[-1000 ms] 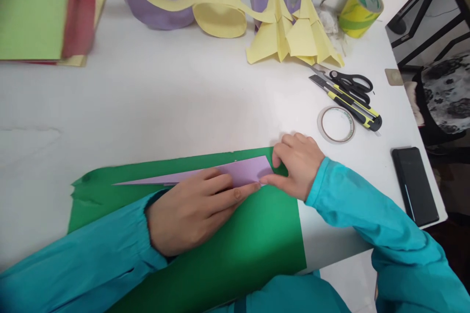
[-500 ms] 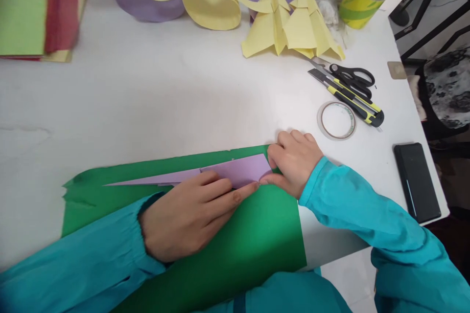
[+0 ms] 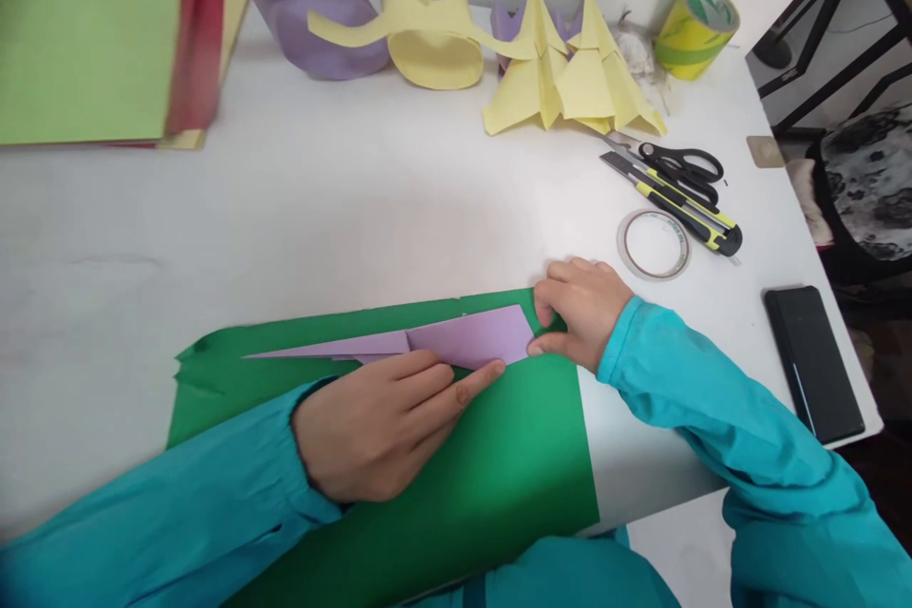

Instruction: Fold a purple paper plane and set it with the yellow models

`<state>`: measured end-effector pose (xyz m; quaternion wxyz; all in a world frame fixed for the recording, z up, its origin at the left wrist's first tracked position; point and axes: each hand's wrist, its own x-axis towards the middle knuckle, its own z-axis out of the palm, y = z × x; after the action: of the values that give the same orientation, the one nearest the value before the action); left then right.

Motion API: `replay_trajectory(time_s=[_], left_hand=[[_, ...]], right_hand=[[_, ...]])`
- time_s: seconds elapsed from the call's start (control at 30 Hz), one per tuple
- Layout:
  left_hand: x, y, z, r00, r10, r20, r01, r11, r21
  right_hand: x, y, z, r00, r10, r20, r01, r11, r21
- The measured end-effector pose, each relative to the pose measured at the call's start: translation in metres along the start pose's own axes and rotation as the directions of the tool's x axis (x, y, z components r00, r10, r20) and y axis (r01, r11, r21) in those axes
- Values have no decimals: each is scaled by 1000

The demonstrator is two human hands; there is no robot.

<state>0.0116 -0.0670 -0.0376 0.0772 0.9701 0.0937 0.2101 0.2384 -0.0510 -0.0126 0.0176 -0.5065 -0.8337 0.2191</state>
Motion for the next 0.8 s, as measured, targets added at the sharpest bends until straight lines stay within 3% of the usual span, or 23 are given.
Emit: replay_trajectory(time_s=[0.13, 0.33, 0.57, 0.8], left_hand=[[0, 1, -4, 998, 44, -36, -44, 999, 21], [5, 1, -9, 999, -34, -23, 33, 999, -35], [8, 1, -7, 992, -64, -112, 58, 997, -53], [7, 5, -4, 988, -100, -118, 94, 994, -55]], right_hand=[[0, 0, 1, 1000, -5, -10, 5, 1000, 11], [1, 2, 1, 999, -30, -23, 30, 999, 21], [4, 20, 1, 980, -186, -76, 201, 924, 325], [1, -1, 6, 998, -8, -66, 7, 1000, -12]])
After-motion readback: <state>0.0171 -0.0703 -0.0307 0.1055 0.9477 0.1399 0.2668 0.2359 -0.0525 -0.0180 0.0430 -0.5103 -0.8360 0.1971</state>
